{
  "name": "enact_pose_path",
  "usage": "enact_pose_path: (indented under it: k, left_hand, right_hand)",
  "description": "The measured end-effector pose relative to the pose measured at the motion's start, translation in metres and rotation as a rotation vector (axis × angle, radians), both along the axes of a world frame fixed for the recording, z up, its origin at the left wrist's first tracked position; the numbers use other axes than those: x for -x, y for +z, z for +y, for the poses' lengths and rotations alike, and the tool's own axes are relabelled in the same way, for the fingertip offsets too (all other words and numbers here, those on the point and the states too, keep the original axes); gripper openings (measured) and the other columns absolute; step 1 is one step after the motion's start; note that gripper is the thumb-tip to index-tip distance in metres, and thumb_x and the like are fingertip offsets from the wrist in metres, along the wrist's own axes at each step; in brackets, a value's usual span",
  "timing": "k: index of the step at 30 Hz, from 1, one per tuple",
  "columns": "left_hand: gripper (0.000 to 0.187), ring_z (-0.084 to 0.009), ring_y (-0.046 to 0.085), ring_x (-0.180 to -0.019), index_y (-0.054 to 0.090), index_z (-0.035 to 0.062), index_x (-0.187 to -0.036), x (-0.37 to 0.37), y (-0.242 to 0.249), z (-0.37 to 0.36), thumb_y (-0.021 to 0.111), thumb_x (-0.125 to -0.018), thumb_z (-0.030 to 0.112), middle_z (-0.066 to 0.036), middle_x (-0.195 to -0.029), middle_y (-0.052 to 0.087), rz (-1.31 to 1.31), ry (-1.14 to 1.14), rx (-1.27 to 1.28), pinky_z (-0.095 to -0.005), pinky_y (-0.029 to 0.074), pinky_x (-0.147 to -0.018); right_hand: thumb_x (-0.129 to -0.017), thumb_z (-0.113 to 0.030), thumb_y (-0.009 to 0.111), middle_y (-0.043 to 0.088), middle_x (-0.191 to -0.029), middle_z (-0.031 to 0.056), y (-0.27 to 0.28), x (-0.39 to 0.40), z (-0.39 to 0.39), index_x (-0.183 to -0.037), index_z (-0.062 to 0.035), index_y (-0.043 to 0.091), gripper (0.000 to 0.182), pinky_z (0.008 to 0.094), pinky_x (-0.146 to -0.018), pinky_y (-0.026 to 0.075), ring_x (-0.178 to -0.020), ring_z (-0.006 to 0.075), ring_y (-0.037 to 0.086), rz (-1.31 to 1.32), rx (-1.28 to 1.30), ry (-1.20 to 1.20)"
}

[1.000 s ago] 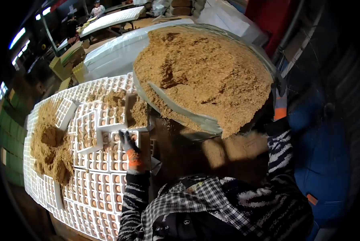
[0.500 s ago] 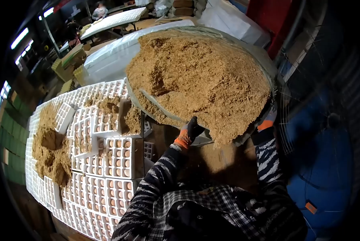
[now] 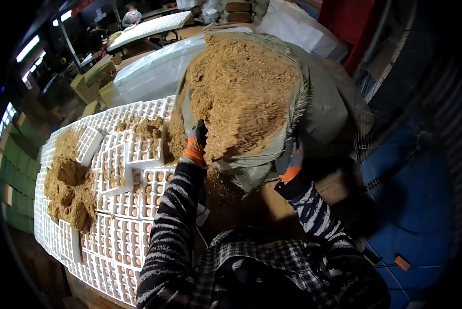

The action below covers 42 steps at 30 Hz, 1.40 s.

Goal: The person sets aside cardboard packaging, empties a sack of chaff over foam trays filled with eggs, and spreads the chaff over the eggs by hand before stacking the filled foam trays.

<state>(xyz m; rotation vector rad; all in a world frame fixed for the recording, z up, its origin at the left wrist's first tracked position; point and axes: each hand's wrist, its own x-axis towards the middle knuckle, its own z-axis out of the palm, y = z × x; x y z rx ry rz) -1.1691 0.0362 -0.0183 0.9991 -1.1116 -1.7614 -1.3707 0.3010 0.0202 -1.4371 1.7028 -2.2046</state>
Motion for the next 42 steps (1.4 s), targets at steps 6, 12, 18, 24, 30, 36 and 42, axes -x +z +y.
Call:
enact_pose_path:
  k: [6, 12, 18, 24, 30, 36, 42]
  left_hand:
    - [0.048, -0.0243, 0.057, -0.105, 0.053, 0.0050, -0.125, -0.055, 0.034, 0.030, 0.061, -0.092, 0.038, -0.008, -0.118, 0.059, 0.116, -0.178, -0.044, -0.0380, 0.047, -0.086]
    - [0.043, -0.0176, 0.052, -0.112, 0.050, 0.0043, -0.132, -0.046, 0.020, 0.090, 0.057, -0.095, 0.027, -0.007, -0.126, 0.055, 0.046, 0.201, 0.402, -0.0317, 0.044, -0.093]
    - [0.044, -0.0070, 0.051, -0.083, 0.050, 0.0064, -0.134, -0.035, 0.024, 0.077, 0.047, -0.100, 0.035, -0.003, -0.119, 0.058, 0.194, -0.229, 0.122, -0.0245, 0.042, -0.069]
    - [0.064, -0.0138, 0.048, -0.110, 0.027, 0.0070, -0.148, -0.031, 0.042, 0.055, 0.040, -0.099, 0.046, -0.008, -0.139, 0.045, -0.060, -0.323, 0.303, -0.0284, 0.039, -0.087]
    - [0.069, -0.0251, 0.026, -0.141, 0.024, 0.0104, -0.150, -0.023, -0.062, 0.020, 0.041, -0.096, 0.049, -0.010, -0.154, 0.027, -0.129, -0.494, 0.735, -0.0381, 0.021, -0.114]
    - [0.066, -0.0279, 0.028, -0.140, 0.027, 0.0108, -0.149, -0.012, -0.152, 0.085, 0.043, -0.094, 0.045, -0.010, -0.153, 0.029, -0.145, -0.424, 0.476, -0.0389, 0.022, -0.115]
    - [0.065, -0.0293, 0.029, -0.140, 0.029, 0.0110, -0.148, 0.023, -0.155, 0.100, 0.044, -0.093, 0.043, -0.011, -0.152, 0.031, -0.131, -0.378, 0.444, -0.0394, 0.022, -0.115]
  right_hand:
    - [-0.092, 0.008, 0.045, 0.049, -0.122, 0.0092, 0.077, -0.041, 0.038, -0.131, 0.0025, 0.040, 0.039, 0.0279, -0.096, 0.043, -0.110, 0.0158, 0.049, -0.492, 0.011, 0.058]
    - [-0.083, 0.003, 0.059, 0.059, -0.091, 0.0073, 0.065, 0.037, 0.089, -0.106, -0.0012, 0.053, 0.024, 0.0306, -0.078, 0.048, -0.082, 0.0179, 0.056, 0.019, -0.335, -0.388]
    - [-0.082, -0.011, 0.068, 0.065, -0.103, 0.0187, 0.105, 0.050, 0.091, -0.119, -0.0013, 0.054, 0.042, 0.0381, -0.083, 0.050, -0.094, 0.0328, 0.063, 0.265, -0.790, -0.563]
    - [-0.079, -0.023, 0.069, 0.068, -0.089, 0.0139, 0.207, 0.049, 0.133, -0.093, -0.0072, 0.068, 0.021, 0.0397, -0.070, 0.052, -0.081, 0.0332, 0.064, 0.889, -1.060, -0.429]
    - [-0.081, -0.019, 0.071, 0.067, -0.098, 0.0118, 0.296, -0.032, 0.054, -0.101, -0.0081, 0.066, 0.024, 0.0346, -0.076, 0.053, -0.085, 0.0298, 0.065, 0.855, -0.533, -0.185]
    - [-0.088, -0.049, 0.058, 0.047, -0.137, 0.0187, 0.252, -0.012, -0.056, -0.140, -0.0151, 0.042, 0.064, 0.0437, -0.105, 0.037, -0.127, 0.0349, 0.045, 0.989, -0.564, -0.006]
    - [-0.090, -0.067, 0.036, 0.022, -0.153, 0.0196, 0.243, -0.014, -0.089, -0.150, -0.0251, 0.023, 0.075, 0.0508, -0.114, 0.017, -0.139, 0.0435, 0.021, 1.129, -0.824, 0.031]
